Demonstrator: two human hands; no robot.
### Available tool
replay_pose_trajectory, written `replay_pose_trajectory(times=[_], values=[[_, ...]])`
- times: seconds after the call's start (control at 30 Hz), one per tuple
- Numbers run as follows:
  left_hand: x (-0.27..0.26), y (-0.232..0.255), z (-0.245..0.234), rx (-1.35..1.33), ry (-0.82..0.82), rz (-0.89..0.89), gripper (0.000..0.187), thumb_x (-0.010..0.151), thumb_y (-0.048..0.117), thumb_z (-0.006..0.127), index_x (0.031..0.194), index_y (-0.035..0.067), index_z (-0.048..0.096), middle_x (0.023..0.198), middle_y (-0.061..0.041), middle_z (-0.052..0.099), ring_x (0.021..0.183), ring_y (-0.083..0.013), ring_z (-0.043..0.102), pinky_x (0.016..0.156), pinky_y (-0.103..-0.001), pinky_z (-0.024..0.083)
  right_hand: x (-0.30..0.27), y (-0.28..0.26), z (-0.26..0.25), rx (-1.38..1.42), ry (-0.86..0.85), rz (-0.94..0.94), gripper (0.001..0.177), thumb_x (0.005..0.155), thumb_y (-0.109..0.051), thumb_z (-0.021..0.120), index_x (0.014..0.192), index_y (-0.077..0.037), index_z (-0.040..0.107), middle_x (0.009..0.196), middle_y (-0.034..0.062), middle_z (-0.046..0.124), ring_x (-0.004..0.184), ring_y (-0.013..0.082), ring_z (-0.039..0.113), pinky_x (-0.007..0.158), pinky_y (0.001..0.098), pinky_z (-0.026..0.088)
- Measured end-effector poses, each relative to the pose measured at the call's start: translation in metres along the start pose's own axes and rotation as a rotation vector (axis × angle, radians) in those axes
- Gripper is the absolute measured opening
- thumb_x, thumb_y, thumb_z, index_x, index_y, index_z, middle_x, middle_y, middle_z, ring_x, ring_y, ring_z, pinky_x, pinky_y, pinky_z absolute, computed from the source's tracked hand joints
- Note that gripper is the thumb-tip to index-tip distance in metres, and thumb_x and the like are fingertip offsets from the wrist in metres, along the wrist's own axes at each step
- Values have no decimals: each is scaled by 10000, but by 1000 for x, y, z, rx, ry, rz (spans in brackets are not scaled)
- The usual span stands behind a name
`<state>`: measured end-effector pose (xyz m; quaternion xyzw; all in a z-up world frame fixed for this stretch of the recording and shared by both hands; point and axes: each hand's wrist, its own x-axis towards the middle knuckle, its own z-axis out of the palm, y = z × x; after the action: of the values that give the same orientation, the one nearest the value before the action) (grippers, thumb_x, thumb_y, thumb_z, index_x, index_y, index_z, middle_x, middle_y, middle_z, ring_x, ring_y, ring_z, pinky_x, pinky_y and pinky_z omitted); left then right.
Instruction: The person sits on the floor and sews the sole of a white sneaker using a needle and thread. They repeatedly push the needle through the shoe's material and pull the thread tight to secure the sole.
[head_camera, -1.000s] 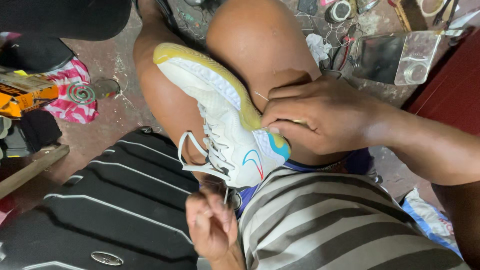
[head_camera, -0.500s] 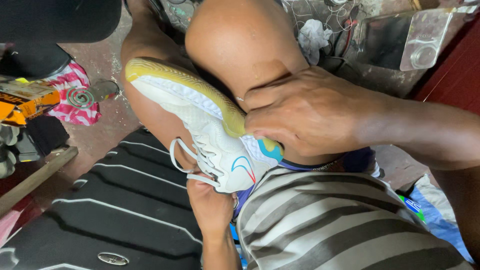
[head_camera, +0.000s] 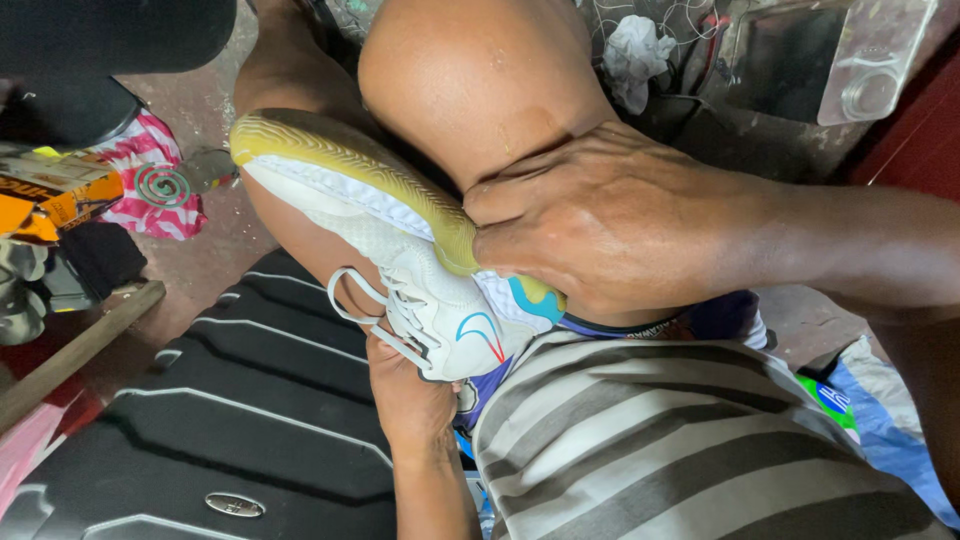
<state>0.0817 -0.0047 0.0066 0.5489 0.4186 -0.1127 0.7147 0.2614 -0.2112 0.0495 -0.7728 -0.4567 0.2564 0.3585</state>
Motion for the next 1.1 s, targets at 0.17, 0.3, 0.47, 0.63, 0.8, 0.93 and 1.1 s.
replay_pose_trajectory(times=[0.17,0.3,0.47,0.63,0.8,0.93,1.1], values=[[1,4,5,65,-47,54,200,861,-81,653,1048,-14,682,800,-12,688,556,-40,561,444,-200,402,-6,2,6,-22,40,-44,200,712,-99,661,909,-62,665,880,90,575,824,291,655,674,463,511],[-1,13,7,279,-153,224,254,846,-58,687,1098,-29,697,997,-30,732,837,-69,651,723,-233,520,-17,-13,13,-140,119,-34,352,766,-161,625,1087,-19,647,1032,117,618,917,271,661,631,386,484],[-6,14,10,229,-153,188,250,865,-34,705,1114,-56,711,1017,-48,744,890,-115,661,798,-280,542,-20,-36,22,-478,92,23,337,841,-207,589,1089,13,651,1037,141,666,915,222,640,785,311,492],[-2,7,6,139,-193,210,309,856,-44,703,1164,-35,688,1097,-33,731,982,-111,669,882,-271,543,-16,-24,25,-500,156,18,260,901,-332,611,923,-81,676,896,62,682,819,187,663,731,318,514],[0,3,5,83,-166,142,261,893,-40,699,1153,-52,711,1076,-55,743,939,-117,666,823,-273,537,-24,-6,21,-713,322,5,556,852,-667,660,697,-133,658,676,-4,620,638,167,653,570,296,504],[-1,-2,0,36,-183,193,250,891,-25,684,1141,-41,695,1067,-58,736,916,-85,685,803,-235,555,-32,9,7,-641,154,139,617,813,-756,647,665,-158,644,629,3,584,575,186,619,524,318,476],[-14,-10,-26,63,-126,43,119,935,-7,621,1020,-60,687,738,-129,704,515,-113,610,443,-218,409,-46,13,-4,-533,263,53,392,888,-480,745,724,-132,665,690,23,591,658,223,638,586,369,485]])
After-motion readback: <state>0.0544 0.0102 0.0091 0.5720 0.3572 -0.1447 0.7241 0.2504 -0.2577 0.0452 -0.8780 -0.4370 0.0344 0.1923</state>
